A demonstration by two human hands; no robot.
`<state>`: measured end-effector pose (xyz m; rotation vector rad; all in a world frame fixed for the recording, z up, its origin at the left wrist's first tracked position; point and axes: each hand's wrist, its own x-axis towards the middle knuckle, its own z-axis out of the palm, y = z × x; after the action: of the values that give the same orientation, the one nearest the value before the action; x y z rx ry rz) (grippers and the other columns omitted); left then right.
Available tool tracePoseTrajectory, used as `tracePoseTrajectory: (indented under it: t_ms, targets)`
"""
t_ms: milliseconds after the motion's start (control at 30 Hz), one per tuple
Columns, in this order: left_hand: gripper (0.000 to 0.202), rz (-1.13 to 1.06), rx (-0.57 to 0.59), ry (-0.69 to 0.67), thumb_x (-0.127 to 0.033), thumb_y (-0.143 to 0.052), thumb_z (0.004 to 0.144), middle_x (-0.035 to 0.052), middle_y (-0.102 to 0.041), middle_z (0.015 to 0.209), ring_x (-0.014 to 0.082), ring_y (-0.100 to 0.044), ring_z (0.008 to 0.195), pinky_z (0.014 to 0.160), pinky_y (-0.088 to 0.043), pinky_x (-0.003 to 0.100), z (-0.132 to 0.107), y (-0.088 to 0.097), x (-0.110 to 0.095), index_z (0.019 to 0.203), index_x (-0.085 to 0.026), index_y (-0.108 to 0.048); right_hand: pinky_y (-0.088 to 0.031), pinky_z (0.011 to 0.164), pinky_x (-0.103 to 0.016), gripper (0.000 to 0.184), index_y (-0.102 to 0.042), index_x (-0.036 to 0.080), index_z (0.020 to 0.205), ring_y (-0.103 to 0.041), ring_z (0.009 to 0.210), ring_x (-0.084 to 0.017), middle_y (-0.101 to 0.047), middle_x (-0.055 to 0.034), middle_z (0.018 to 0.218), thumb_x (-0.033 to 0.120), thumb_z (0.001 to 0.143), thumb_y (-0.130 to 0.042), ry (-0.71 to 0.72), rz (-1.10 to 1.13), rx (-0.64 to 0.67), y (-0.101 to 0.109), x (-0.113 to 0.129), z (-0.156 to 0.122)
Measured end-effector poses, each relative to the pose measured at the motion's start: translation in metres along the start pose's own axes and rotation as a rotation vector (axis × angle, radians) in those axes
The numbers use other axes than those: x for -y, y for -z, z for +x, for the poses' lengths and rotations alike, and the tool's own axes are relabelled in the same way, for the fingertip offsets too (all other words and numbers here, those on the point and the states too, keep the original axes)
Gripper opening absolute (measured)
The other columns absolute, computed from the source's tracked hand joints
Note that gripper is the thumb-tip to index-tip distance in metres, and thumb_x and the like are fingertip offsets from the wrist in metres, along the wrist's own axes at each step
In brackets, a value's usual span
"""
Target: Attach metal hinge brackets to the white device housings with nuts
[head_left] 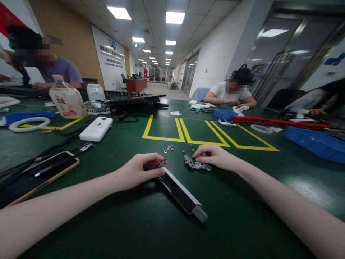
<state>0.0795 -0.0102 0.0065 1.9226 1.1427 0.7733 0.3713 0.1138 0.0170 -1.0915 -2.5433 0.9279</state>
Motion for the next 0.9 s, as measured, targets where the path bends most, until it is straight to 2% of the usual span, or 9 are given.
tracePoseTrajectory:
  t_ms: [100,267,367,433,567,667,767,900]
  targets:
    - [0.031,-0.002,0.001,0.002,-0.037,-0.060,0.085,0.0024,-0.061,0.094,0.0174,-0.055,0.084,0.078,-0.045,0.033,0.000,0.000,0.001,0.111,-0.020,-0.061,-0.041,0.060,-0.028,0.031,-0.068,0.013,0.092,-0.053,0.066,-0.014,-0.062,-0.0033,0.076,0.039,0.076,-0.064,-0.064,0.018,-0.030,-0.001,0.004,0.000]
    - [0.032,-0.050,0.013,0.019,-0.038,-0.061,0.084,0.0021,-0.061,0.095,0.0171,-0.056,0.085,0.080,-0.046,0.034,0.002,0.000,0.009,0.111,-0.020,-0.061,-0.039,0.056,-0.025,0.025,-0.065,0.013,0.081,-0.051,0.059,-0.011,-0.059,-0.0001,0.066,0.038,0.075,-0.065,-0.095,0.103,-0.023,-0.005,0.004,0.002]
    - [0.034,-0.116,0.049,0.033,-0.038,-0.063,0.083,0.0022,-0.061,0.097,0.0162,-0.056,0.084,0.079,-0.047,0.033,0.005,0.000,0.013,0.112,-0.020,-0.061,-0.039,0.055,-0.025,0.025,-0.063,0.014,0.083,-0.051,0.059,-0.011,-0.058,0.0005,0.066,0.038,0.077,-0.064,-0.089,0.154,-0.115,-0.014,0.011,0.002]
    - [0.034,-0.153,0.074,0.031,-0.037,-0.063,0.084,0.0026,-0.062,0.100,0.0158,-0.057,0.085,0.078,-0.047,0.032,0.006,0.000,0.015,0.113,-0.020,-0.060,-0.040,0.054,-0.025,0.024,-0.063,0.015,0.085,-0.053,0.058,-0.011,-0.059,0.0004,0.066,0.038,0.078,-0.063,-0.078,0.191,-0.215,-0.025,0.025,0.002]
    - [0.033,-0.183,0.087,0.000,-0.031,-0.062,0.084,0.0026,-0.062,0.103,0.0155,-0.057,0.087,0.081,-0.047,0.031,0.006,0.000,0.015,0.116,-0.020,-0.059,-0.042,0.054,-0.025,0.017,-0.063,0.017,0.083,-0.054,0.059,-0.011,-0.062,0.0000,0.070,0.033,0.078,-0.065,0.063,0.283,-0.357,-0.055,0.063,-0.002]
    - [0.032,-0.216,0.106,-0.026,-0.029,-0.063,0.084,0.0025,-0.062,0.105,0.0163,-0.058,0.091,0.084,-0.047,0.032,0.005,-0.002,0.015,0.115,-0.020,-0.059,-0.042,0.056,-0.025,0.010,-0.065,0.019,0.083,-0.055,0.061,-0.010,-0.063,0.0013,0.072,0.029,0.081,-0.063,0.147,0.262,-0.440,-0.074,0.085,-0.003]
    - [0.033,-0.241,0.117,-0.029,-0.029,-0.064,0.084,0.0029,-0.062,0.105,0.0174,-0.058,0.093,0.086,-0.047,0.034,0.003,-0.005,0.014,0.115,-0.020,-0.058,-0.043,0.058,-0.025,0.006,-0.066,0.019,0.083,-0.055,0.061,-0.010,-0.063,0.0023,0.071,0.021,0.081,-0.061,0.172,0.231,-0.488,-0.083,0.093,-0.004]
    - [0.031,-0.222,0.120,-0.024,-0.031,-0.064,0.083,0.0033,-0.063,0.103,0.0187,-0.059,0.094,0.086,-0.048,0.035,0.002,-0.008,0.012,0.112,-0.020,-0.059,-0.047,0.061,-0.026,0.006,-0.065,0.019,0.085,-0.057,0.065,-0.011,-0.065,0.0013,0.076,0.018,0.081,-0.060,0.210,0.248,-0.519,-0.085,0.092,-0.006]
